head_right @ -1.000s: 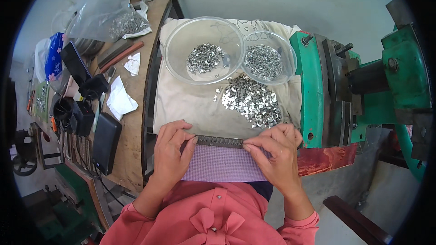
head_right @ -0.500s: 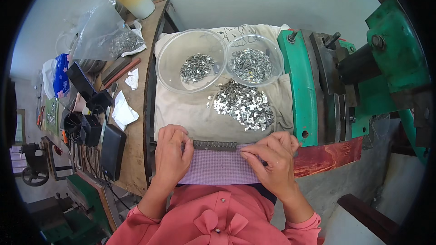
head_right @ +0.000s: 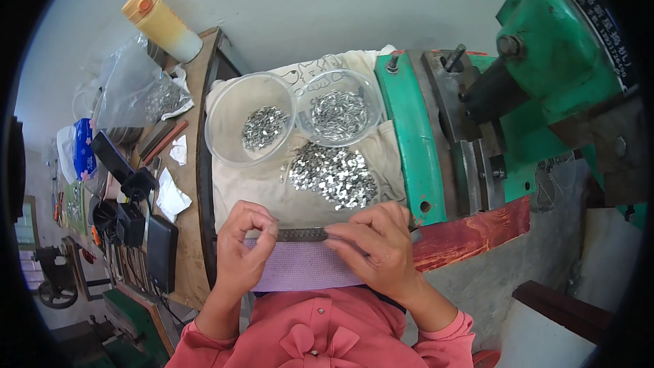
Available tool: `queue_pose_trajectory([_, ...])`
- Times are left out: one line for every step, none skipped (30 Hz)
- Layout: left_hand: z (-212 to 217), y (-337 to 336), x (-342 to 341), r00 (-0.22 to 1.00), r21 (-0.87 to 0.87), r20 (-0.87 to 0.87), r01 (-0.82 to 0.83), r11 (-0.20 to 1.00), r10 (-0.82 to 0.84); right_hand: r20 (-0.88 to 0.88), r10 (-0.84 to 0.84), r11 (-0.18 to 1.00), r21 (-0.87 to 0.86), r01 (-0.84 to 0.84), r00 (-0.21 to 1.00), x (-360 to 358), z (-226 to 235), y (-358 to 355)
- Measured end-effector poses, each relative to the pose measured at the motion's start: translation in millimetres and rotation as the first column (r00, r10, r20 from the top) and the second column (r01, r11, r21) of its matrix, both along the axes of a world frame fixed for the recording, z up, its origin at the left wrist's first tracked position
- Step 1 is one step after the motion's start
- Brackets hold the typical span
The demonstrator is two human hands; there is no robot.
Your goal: The person places small silver metal pieces into the slots of a metal strip using their fingers. They then insert the strip into a green press machine and operate the lever to press the components. The person removes the strip and repeats the process of filling slots and pressing.
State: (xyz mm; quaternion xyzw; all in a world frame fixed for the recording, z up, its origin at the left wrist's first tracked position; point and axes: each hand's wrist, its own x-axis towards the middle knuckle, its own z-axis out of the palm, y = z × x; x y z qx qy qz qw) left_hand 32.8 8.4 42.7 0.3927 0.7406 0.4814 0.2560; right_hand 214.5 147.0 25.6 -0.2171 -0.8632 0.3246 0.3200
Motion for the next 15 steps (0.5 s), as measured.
queue_pose_trajectory([-1, 5, 5, 0.984, 0.037, 0.178, 0.004, 0.999, -0.010, -0.035, -0.006, 1.000, 0.003, 0.006, 0.999, -3, 4, 0])
queue_pose_trajectory([-2, 10, 11, 0.937, 0.073, 0.350, 0.002, 0.997, -0.027, -0.055, -0.024, 0.999, 0.023, 0.025, 0.998, -7, 7, 1])
queue_pose_trajectory([-3, 16, 18, 0.859, 0.107, 0.510, -0.006, 0.994, -0.050, -0.076, -0.042, 0.998, 0.042, 0.045, 0.996, -11, 11, 1])
queue_pose_trajectory([-4, 23, 23, 0.835, 0.152, 0.545, -0.004, 0.988, -0.081, -0.096, -0.058, 0.996, 0.060, 0.064, 0.994, -14, 13, 3])
queue_pose_trajectory([-4, 29, 25, 0.798, 0.186, 0.595, -0.016, 0.982, -0.100, -0.106, -0.052, 0.995, 0.085, 0.061, 0.993, -14, 14, 7])
queue_pose_trajectory([-3, 35, 25, 0.758, 0.218, 0.642, -0.030, 0.976, -0.119, -0.115, -0.044, 0.992, 0.109, 0.056, 0.992, -16, 15, 12])
queue_pose_trajectory([-1, 41, 26, 0.714, 0.246, 0.686, -0.049, 0.968, -0.139, -0.122, -0.034, 0.990, 0.132, 0.050, 0.992, -17, 16, 17])
queue_pose_trajectory([1, 48, 25, 0.731, 0.245, 0.670, -0.051, 0.968, -0.130, -0.126, -0.045, 0.986, 0.155, 0.064, 0.991, -19, 20, 21])
queue_pose_trajectory([6, 56, 24, 0.748, 0.243, 0.653, -0.055, 0.969, -0.121, -0.129, -0.055, 0.981, 0.179, 0.078, 0.990, -21, 26, 26])
queue_pose_trajectory([7, 65, 22, 0.764, 0.240, 0.635, -0.057, 0.969, -0.112, -0.133, -0.066, 0.975, 0.200, 0.092, 0.989, -24, 29, 31])
queue_pose_trajectory([9, 72, 19, 0.782, 0.259, 0.611, -0.051, 0.964, -0.123, -0.138, -0.086, 0.967, 0.228, 0.116, 0.987, -28, 32, 35])
queue_pose_trajectory([11, 79, 16, 0.798, 0.278, 0.587, -0.045, 0.960, -0.133, -0.143, -0.106, 0.957, 0.254, 0.140, 0.984, -32, 36, 41])
queue_pose_trajectory([15, 88, 13, 0.813, 0.297, 0.563, -0.035, 0.954, -0.146, -0.148, -0.128, 0.945, 0.282, 0.166, 0.981, -36, 39, 46])
queue_pose_trajectory([18, 99, 10, 0.797, 0.273, 0.593, -0.064, 0.960, -0.116, -0.152, -0.142, 0.934, 0.306, 0.183, 0.978, -40, 41, 53])
queue_pose_trajectory([23, 108, 5, 0.804, 0.258, 0.584, -0.059, 0.964, -0.107, -0.156, -0.155, 0.923, 0.329, 0.199, 0.975, -45, 43, 59])
